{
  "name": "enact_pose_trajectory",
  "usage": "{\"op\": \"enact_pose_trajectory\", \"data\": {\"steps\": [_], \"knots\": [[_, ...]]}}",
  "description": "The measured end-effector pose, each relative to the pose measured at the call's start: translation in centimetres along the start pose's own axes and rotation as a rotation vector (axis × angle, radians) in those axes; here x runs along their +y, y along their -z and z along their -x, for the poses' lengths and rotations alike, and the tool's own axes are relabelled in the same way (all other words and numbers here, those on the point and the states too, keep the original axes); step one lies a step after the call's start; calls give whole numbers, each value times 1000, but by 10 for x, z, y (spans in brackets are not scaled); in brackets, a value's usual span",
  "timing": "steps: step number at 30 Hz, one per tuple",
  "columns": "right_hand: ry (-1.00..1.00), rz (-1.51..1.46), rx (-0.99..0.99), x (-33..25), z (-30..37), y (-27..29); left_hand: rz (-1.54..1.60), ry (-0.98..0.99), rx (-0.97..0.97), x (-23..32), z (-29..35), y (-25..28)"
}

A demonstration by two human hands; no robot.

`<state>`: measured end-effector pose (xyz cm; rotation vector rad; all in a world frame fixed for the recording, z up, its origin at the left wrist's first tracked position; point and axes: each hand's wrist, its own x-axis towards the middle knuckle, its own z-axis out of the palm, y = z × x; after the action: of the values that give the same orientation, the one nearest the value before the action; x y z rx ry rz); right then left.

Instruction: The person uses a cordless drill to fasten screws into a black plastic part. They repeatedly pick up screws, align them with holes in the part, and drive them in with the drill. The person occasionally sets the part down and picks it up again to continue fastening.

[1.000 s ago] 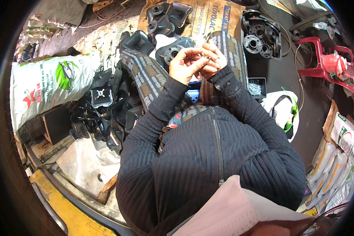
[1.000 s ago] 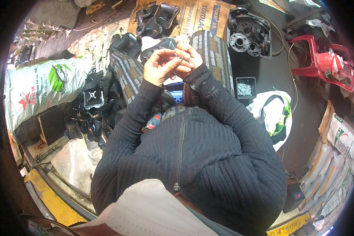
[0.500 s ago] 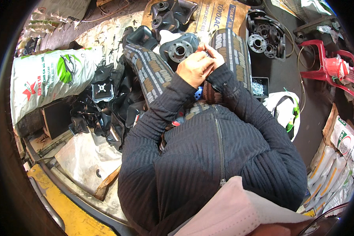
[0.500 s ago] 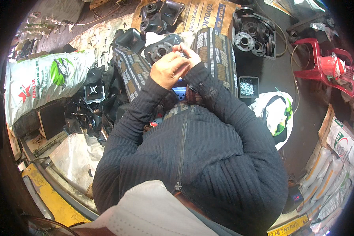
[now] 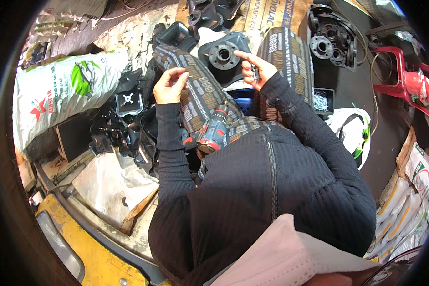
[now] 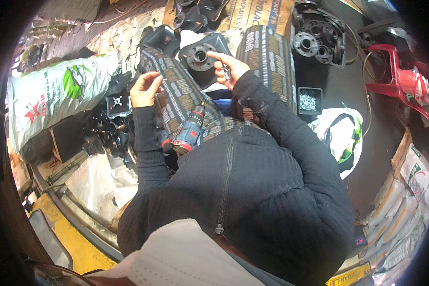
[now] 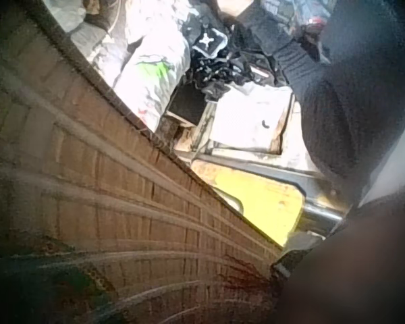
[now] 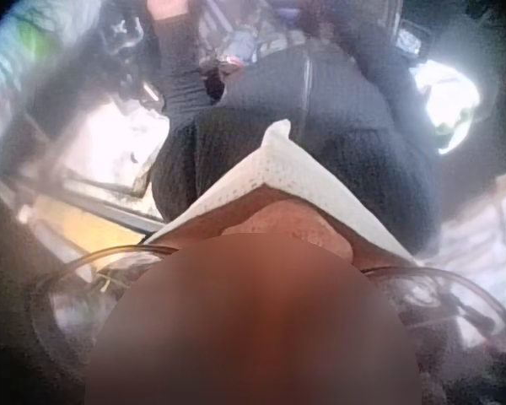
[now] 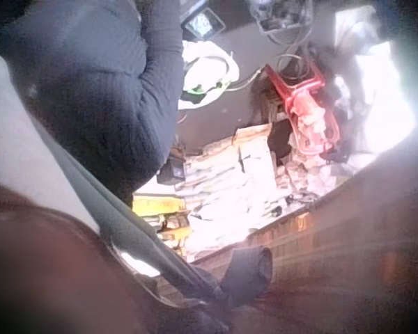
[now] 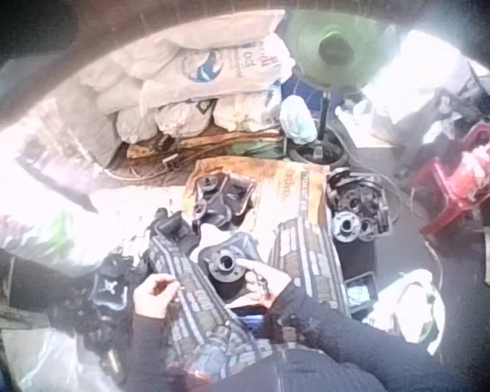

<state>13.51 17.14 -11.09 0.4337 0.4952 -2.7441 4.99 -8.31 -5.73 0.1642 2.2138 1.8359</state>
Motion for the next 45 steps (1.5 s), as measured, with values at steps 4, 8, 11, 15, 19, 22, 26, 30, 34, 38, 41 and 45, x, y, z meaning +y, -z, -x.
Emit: {"op": "enact_pose_trajectory", "data": {"steps": [4, 8, 11, 15, 19, 22, 26, 30, 34, 38, 41, 45], "knots": [[11, 225, 131, 6, 0, 7, -550, -56, 14, -40, 20, 27], [24, 399, 210, 5, -3, 11, -875, -152, -18, -43, 27, 27], [29, 476, 190, 2, -4, 11, -1039, 18, -98, -31, 17, 26], [-48, 325, 285, -1, -8, 13, -683, 77, -170, -24, -13, 15], [85, 372, 426, 2, -19, 21, -157, 5, -154, -27, -60, -26], [116, 455, 589, 10, -32, 33, -209, -195, -86, -36, -91, -65], [174, 581, 677, 30, -49, 56, -582, -377, -104, -49, -99, -78], [211, 923, 749, 37, -67, 71, -770, -449, -104, -58, -92, -81], [274, 890, 646, 31, -71, 59, -624, -401, -110, -52, -88, -78], [401, 933, 504, 17, -60, 33, -187, 93, -234, -36, -83, -52], [378, 923, 454, 9, -57, 21, -1, 325, -273, -31, -80, -41], [317, 984, 479, 5, -62, 24, 59, 375, -186, -40, -84, -48]]}}
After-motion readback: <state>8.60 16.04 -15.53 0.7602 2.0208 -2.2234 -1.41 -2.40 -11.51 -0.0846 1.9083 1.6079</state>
